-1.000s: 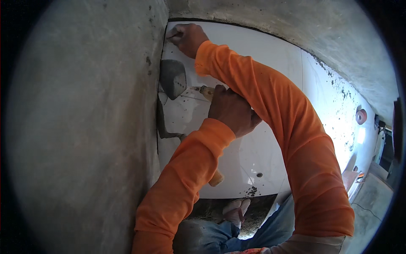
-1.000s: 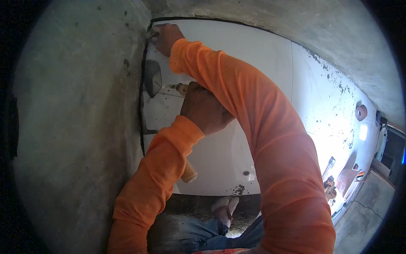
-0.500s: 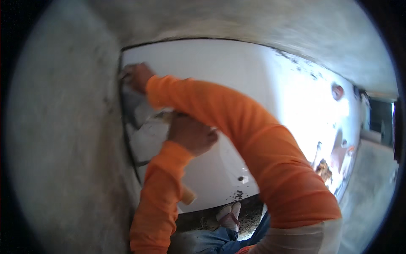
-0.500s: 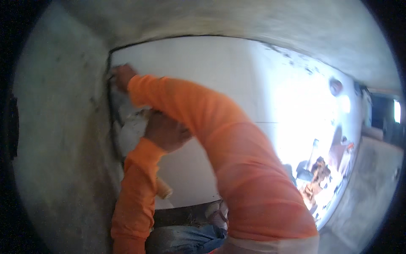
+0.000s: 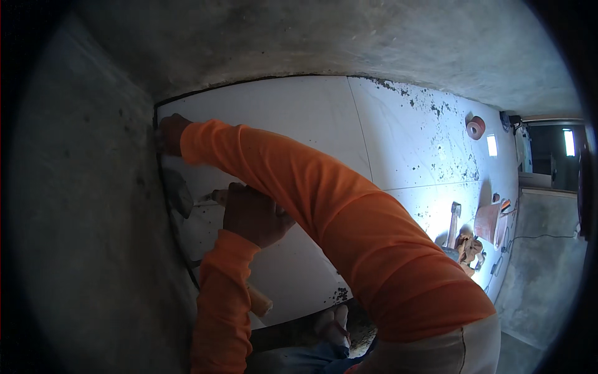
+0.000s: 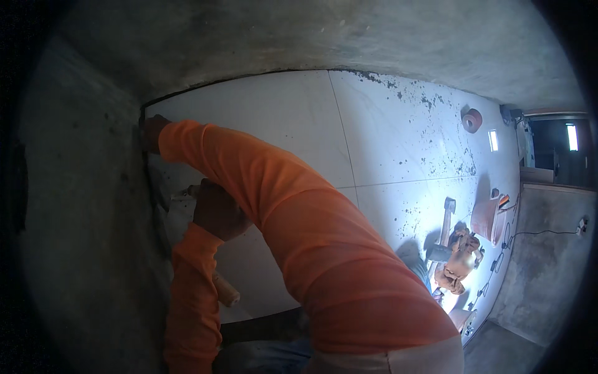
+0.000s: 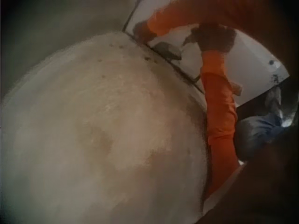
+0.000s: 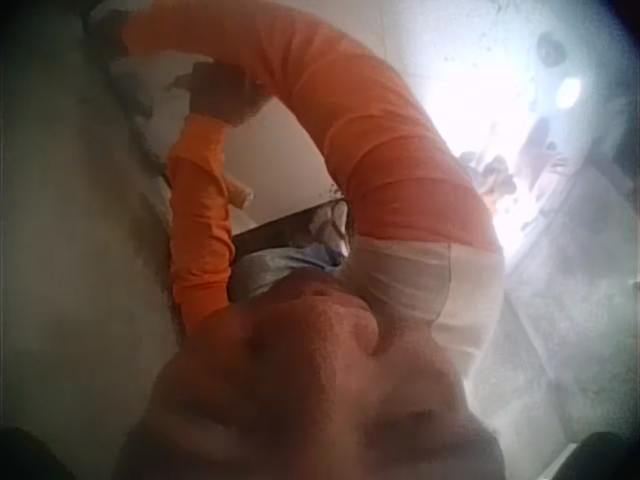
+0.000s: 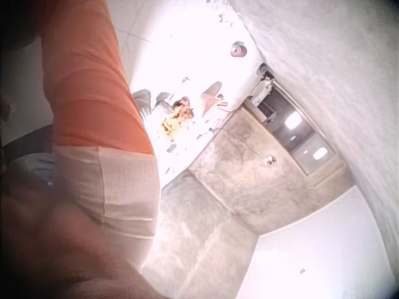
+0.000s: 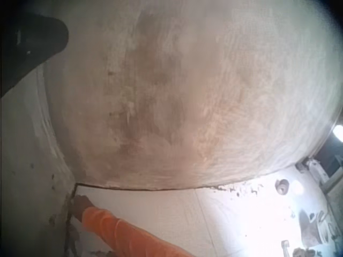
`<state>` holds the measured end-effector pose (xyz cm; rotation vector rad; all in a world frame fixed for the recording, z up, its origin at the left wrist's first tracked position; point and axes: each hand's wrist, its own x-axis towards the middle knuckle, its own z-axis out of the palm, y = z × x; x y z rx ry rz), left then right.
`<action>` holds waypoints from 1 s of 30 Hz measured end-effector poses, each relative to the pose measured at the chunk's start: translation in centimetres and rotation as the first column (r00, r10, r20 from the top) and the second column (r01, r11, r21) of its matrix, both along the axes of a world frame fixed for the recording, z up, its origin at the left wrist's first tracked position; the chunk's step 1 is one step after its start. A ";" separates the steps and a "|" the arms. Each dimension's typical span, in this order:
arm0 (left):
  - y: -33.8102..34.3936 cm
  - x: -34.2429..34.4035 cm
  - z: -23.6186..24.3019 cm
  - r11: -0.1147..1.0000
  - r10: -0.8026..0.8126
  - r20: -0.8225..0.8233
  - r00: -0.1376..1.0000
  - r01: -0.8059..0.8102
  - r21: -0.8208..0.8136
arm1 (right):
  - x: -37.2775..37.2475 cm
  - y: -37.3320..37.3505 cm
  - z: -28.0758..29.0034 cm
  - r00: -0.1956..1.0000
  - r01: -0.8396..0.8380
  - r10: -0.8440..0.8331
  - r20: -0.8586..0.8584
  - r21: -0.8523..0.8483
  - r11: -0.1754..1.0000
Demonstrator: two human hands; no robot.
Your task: The person positions a tile onto a bed of mortar, uses a rubber mallet to tap it into place, applies grout into the seams with a trowel, and wipes the tile surface.
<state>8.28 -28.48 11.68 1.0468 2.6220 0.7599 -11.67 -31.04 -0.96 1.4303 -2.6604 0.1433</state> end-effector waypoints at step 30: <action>-11.4 -0.1 5.7 0.840 0.108 0.245 0.964 -0.220 0.496 | 9.1 -3.1 9.0 0.249 0.851 -0.249 0.936 -0.088 0.518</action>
